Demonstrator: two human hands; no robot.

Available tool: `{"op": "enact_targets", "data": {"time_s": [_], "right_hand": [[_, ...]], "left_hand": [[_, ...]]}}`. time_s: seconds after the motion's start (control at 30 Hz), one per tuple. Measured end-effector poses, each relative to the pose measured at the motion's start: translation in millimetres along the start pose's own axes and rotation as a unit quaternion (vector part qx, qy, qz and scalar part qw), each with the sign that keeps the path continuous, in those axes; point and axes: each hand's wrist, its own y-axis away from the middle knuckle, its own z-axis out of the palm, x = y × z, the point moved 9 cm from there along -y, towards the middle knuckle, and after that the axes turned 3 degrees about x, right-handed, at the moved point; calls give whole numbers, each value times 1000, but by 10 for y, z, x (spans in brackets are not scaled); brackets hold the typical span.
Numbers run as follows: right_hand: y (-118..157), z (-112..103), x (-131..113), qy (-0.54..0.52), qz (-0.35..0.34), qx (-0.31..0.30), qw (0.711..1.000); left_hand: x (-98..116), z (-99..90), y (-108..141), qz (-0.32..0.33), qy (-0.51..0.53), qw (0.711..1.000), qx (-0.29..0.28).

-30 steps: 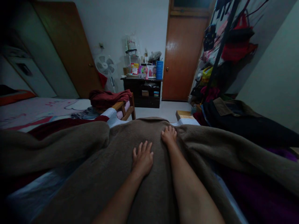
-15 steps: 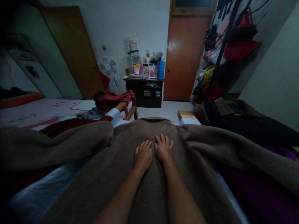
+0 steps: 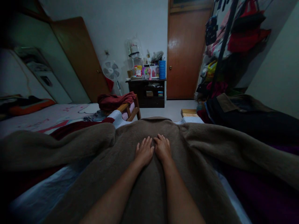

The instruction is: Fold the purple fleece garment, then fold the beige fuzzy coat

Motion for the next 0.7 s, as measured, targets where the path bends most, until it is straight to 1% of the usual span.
{"op": "enact_targets", "data": {"time_s": [0.1, 0.2, 0.3, 0.53, 0.63, 0.7], "right_hand": [[6, 3, 3, 2, 7, -3, 1000], [10, -3, -7, 5, 9, -3, 1000], [12, -21, -27, 7, 6, 0, 1000], [24, -59, -59, -1, 2, 14, 1000], [30, -64, -63, -7, 4, 16, 1000], [32, -67, -64, -8, 6, 15, 1000]], "left_hand": [[-80, 0, -177, 22, -4, 1000, -10], [-223, -29, -365, 30, -19, 999, 10], [-421, -32, -542, 7, -26, 999, 17], [-812, -21, -915, -43, -50, 998, -26], [-947, -93, -1066, -65, -73, 995, -37], [-1029, -218, -1171, -77, -91, 993, -17]]}}
